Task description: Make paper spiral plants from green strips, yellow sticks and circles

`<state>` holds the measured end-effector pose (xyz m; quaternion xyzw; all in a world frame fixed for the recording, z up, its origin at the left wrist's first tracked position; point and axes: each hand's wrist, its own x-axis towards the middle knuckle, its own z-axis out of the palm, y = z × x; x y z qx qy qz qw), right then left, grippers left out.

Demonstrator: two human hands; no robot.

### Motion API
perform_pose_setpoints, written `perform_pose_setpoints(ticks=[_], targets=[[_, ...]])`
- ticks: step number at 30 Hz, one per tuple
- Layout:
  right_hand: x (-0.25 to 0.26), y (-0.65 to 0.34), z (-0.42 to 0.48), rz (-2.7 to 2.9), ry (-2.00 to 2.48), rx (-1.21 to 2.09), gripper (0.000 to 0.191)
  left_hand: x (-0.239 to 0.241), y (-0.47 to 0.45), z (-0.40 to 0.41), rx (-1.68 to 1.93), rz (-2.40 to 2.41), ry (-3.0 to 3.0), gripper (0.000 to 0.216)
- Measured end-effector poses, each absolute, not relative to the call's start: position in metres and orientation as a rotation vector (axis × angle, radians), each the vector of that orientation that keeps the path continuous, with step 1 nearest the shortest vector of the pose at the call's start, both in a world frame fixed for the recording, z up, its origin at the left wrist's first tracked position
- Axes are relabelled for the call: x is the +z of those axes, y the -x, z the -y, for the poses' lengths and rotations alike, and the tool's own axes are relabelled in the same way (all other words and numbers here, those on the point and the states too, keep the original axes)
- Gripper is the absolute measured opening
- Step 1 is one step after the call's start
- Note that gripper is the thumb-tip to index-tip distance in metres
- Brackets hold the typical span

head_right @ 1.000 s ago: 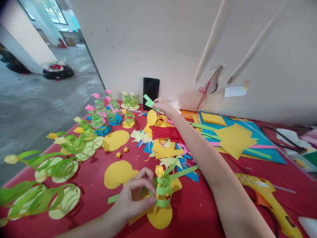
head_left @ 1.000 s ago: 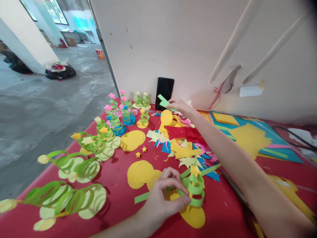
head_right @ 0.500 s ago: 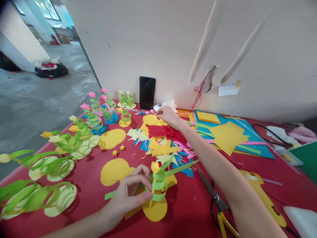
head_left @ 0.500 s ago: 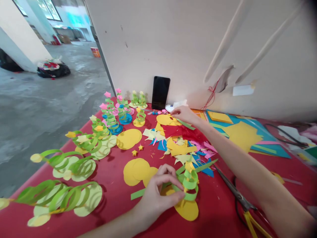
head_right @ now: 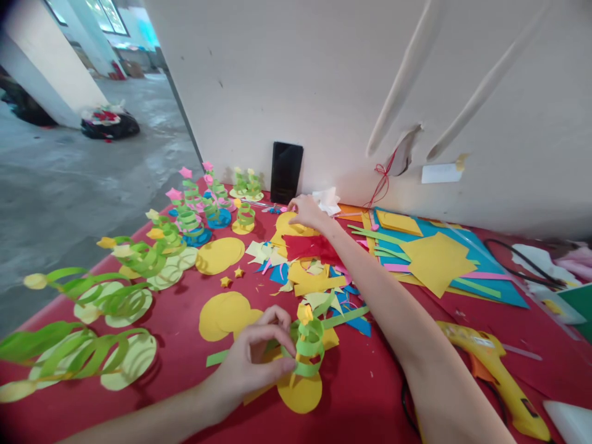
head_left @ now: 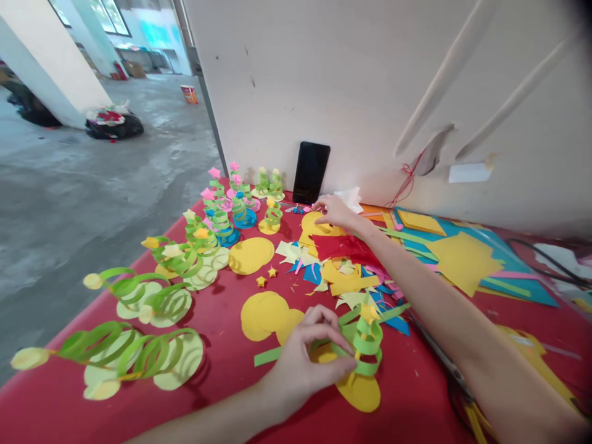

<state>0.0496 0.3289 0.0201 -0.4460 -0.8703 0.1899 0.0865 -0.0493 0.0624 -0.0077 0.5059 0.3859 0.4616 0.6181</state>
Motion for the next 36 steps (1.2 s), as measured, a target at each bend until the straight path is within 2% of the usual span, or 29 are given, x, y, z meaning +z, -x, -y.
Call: perform_pose_setpoints(ticks=[16, 27, 36], targets=[[0.036, -0.092, -0.279, 1.842, 1.167, 1.455, 0.027, -0.008, 0.050, -0.063, 1.055, -0.890, -1.175, 0.007], [0.030, -0.116, -0.225, 1.492, 1.134, 1.722, 0.018, -0.004, 0.049, -0.063, 1.032, -0.870, -1.143, 0.006], [0.024, -0.120, -0.224, 1.378, 1.168, 1.710, 0.019, -0.005, 0.050, -0.064, 1.033, -0.873, -1.149, 0.005]])
